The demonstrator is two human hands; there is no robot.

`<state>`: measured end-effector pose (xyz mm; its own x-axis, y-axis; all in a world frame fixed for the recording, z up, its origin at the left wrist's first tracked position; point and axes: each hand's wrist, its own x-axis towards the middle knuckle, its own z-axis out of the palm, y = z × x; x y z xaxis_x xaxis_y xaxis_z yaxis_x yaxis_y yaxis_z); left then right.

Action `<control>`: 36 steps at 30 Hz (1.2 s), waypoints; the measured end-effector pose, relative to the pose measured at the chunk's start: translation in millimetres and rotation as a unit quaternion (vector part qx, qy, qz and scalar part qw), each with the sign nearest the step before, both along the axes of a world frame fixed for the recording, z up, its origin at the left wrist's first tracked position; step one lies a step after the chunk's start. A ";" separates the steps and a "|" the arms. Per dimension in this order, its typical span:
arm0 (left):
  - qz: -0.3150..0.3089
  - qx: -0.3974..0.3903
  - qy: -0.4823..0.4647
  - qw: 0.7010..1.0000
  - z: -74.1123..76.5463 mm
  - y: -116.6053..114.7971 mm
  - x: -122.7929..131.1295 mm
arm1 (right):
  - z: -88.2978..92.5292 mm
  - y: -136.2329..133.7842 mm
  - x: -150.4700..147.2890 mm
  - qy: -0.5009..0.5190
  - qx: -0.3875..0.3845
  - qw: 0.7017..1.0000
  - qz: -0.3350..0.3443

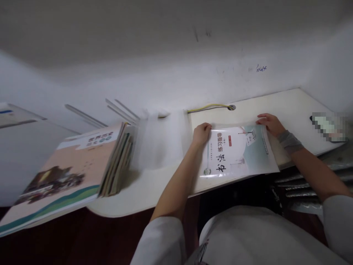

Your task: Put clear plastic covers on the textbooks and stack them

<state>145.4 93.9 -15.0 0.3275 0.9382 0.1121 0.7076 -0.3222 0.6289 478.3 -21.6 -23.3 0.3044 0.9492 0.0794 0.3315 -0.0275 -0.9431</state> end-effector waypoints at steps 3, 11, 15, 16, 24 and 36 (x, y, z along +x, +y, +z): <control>0.012 0.000 0.069 0.998 -2.7 -3.6 5.6 | -9.5 4.1 -9.8 -0.243 0.024 0.969 -0.026; 0.033 0.039 0.212 0.976 -5.2 -21.1 22.1 | -16.0 8.9 -31.6 -0.574 -0.039 0.818 0.017; 0.043 0.047 0.239 0.969 -3.0 -21.2 21.7 | -11.0 26.4 -33.1 -0.580 -0.037 0.813 0.020; 0.049 0.047 0.243 0.968 -0.8 -21.0 20.7 | -10.2 30.6 -33.1 -0.578 -0.031 0.815 0.022; -0.061 0.084 0.283 0.953 10.3 -87.4 30.3 | -16.6 43.5 -27.3 -0.537 0.019 0.843 0.033; -0.111 0.052 0.279 0.952 -11.0 -142.5 52.0 | 13.4 0.1 -128.3 -0.548 0.042 0.835 0.037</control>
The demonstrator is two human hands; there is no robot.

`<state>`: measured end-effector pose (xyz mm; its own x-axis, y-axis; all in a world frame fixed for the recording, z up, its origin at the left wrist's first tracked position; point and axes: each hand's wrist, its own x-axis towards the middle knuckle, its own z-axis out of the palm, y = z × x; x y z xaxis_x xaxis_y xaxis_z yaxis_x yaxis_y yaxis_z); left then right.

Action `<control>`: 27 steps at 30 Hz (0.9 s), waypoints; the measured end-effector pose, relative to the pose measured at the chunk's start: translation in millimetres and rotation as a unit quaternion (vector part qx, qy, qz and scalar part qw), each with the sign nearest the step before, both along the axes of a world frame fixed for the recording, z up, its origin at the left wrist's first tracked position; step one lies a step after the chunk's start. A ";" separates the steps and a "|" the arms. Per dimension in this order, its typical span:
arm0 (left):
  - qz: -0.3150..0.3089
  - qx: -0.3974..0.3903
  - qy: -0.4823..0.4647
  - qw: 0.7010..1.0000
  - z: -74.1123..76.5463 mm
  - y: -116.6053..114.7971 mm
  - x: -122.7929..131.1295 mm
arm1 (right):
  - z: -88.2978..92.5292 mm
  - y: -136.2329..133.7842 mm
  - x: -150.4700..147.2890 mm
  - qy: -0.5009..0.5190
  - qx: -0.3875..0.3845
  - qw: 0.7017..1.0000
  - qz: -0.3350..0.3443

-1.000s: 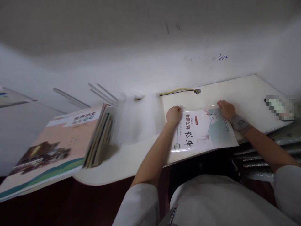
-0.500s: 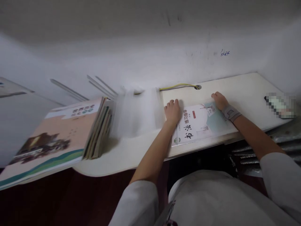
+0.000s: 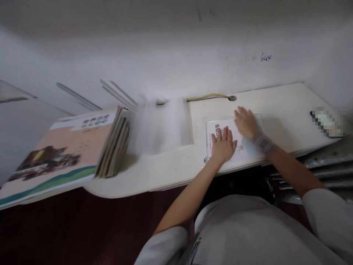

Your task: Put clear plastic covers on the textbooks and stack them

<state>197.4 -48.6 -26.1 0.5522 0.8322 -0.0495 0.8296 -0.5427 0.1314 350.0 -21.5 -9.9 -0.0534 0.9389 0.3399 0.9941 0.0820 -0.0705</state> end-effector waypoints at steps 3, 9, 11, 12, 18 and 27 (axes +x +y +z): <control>0.008 -0.017 0.006 1.000 1.3 0.9 -4.2 | -12.5 -24.6 -41.5 0.037 -0.045 0.998 0.038; 0.090 -0.012 -0.016 0.996 -4.2 7.7 -36.7 | -36.9 -58.2 26.2 0.019 -0.078 0.997 -0.013; 0.119 -0.008 -0.012 0.993 -3.1 11.5 -42.9 | -35.7 -62.5 53.3 0.014 -0.080 0.996 -0.044; 0.126 -0.001 -0.006 0.992 -1.2 13.8 -42.3 | -33.0 -61.8 60.4 0.009 -0.082 0.995 -0.053; 0.083 0.048 -0.019 0.995 16.8 33.7 6.4 | -5.8 -17.1 21.2 0.012 -0.075 0.996 -0.039; 0.010 0.003 -0.038 0.999 -4.7 45.3 22.1 | -28.9 5.2 -1.4 0.047 -0.108 0.991 0.055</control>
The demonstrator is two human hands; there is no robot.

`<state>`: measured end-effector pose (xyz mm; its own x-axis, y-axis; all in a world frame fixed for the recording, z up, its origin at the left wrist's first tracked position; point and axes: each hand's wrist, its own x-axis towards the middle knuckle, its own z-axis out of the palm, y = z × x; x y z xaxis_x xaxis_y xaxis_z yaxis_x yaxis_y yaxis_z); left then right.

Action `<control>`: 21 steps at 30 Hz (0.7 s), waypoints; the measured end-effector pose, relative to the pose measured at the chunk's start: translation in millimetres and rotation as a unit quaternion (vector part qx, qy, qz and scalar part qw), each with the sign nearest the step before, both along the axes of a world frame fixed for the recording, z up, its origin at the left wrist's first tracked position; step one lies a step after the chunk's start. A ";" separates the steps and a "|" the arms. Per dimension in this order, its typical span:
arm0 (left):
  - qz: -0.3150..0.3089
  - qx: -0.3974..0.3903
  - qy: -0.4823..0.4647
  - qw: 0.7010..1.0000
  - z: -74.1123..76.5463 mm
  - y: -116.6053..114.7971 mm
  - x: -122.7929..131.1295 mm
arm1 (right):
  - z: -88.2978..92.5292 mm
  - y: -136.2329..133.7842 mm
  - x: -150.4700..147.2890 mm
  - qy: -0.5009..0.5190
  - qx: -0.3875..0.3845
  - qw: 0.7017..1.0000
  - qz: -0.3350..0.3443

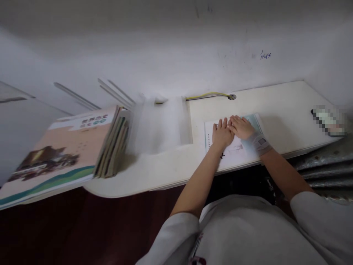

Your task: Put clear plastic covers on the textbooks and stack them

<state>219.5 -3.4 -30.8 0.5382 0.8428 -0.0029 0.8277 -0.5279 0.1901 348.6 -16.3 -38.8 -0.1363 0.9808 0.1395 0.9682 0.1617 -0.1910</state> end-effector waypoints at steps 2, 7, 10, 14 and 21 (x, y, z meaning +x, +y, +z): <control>0.013 0.005 -0.008 1.000 -1.5 4.0 -8.7 | -2.5 -2.0 10.2 -0.017 0.000 1.000 -0.006; 0.123 0.002 -0.012 0.992 -2.4 21.1 -45.5 | -3.2 -1.4 25.0 -0.031 -0.011 0.998 -0.055; 0.213 0.000 -0.028 0.977 -4.9 27.5 -63.6 | -3.6 -1.1 27.1 -0.037 -0.024 0.996 -0.071; 0.258 0.020 -0.115 0.959 -8.3 29.4 -68.6 | -3.9 -1.6 25.7 -0.052 -0.031 0.995 -0.083; 0.256 0.003 -0.332 0.908 1.8 44.8 -78.7 | -4.3 -2.8 22.2 -0.044 -0.003 0.995 -0.084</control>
